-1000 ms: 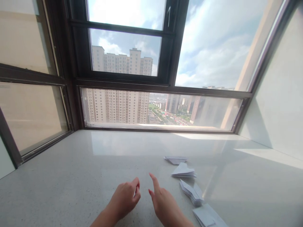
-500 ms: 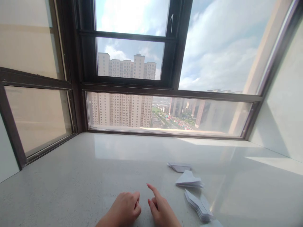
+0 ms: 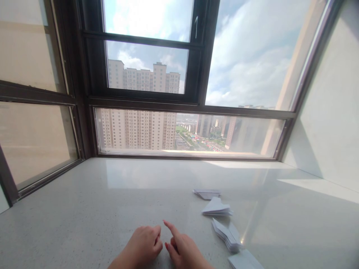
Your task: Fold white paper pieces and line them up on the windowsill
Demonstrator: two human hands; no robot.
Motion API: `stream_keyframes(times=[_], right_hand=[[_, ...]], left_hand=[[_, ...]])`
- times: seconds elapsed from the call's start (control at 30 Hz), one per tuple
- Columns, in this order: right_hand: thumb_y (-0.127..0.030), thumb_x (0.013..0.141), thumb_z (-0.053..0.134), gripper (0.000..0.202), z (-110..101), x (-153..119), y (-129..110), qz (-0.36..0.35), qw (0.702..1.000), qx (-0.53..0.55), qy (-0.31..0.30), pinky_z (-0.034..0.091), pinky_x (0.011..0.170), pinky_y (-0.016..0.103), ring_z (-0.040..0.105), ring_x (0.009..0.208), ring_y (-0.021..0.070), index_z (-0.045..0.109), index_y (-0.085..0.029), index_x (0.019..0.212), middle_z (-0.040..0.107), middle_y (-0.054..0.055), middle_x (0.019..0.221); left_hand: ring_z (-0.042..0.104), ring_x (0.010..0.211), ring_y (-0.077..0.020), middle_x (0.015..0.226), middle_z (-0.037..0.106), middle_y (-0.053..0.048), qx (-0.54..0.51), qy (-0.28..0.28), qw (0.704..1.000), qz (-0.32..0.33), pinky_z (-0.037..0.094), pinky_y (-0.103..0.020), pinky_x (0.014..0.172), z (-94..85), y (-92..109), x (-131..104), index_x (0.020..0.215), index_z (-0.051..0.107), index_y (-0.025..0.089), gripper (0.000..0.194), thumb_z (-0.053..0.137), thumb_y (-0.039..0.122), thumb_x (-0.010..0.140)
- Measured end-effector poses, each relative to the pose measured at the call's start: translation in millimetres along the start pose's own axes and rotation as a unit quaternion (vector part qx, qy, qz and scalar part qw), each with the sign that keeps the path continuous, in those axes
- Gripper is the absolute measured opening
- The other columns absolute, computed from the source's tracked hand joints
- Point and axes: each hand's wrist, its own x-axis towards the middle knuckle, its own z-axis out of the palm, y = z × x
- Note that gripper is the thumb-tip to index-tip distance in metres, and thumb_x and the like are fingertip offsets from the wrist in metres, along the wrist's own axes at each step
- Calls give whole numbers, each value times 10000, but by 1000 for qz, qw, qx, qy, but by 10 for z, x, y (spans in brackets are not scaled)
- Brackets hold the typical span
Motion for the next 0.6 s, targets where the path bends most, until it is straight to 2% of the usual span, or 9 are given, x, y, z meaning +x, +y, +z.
stream_keyframes(times=[0.23, 0.47, 0.6], right_hand=[[-120, 719, 438, 604, -20, 6, -26, 13, 1000, -21, -8, 404, 637, 231, 625, 792, 205, 286, -111, 1303, 697, 72, 822], [-133, 670, 467, 660, 48, 85, 66, 6, 999, -37, -37, 404, 550, 219, 646, 721, 211, 282, -111, 1304, 706, 73, 818], [-148, 672, 467, 660, 58, 85, 76, 2, 999, -45, -28, 405, 535, 216, 651, 708, 211, 281, -119, 1304, 708, 69, 811]], left_hand=[[607, 735, -227, 751, 651, -75, 0, -4, 1000, -2, 383, -284, 596, 7, 0, 4, 784, 547, 185, 233, 317, 169, 749], [612, 750, -235, 771, 656, -84, 2, -9, 1000, -1, 382, -286, 599, 54, -20, 39, 804, 547, 183, 244, 307, 172, 762], [610, 756, -230, 780, 654, -79, 1, -12, 1000, -5, 383, -284, 608, 36, -23, 29, 811, 538, 185, 236, 307, 171, 763]])
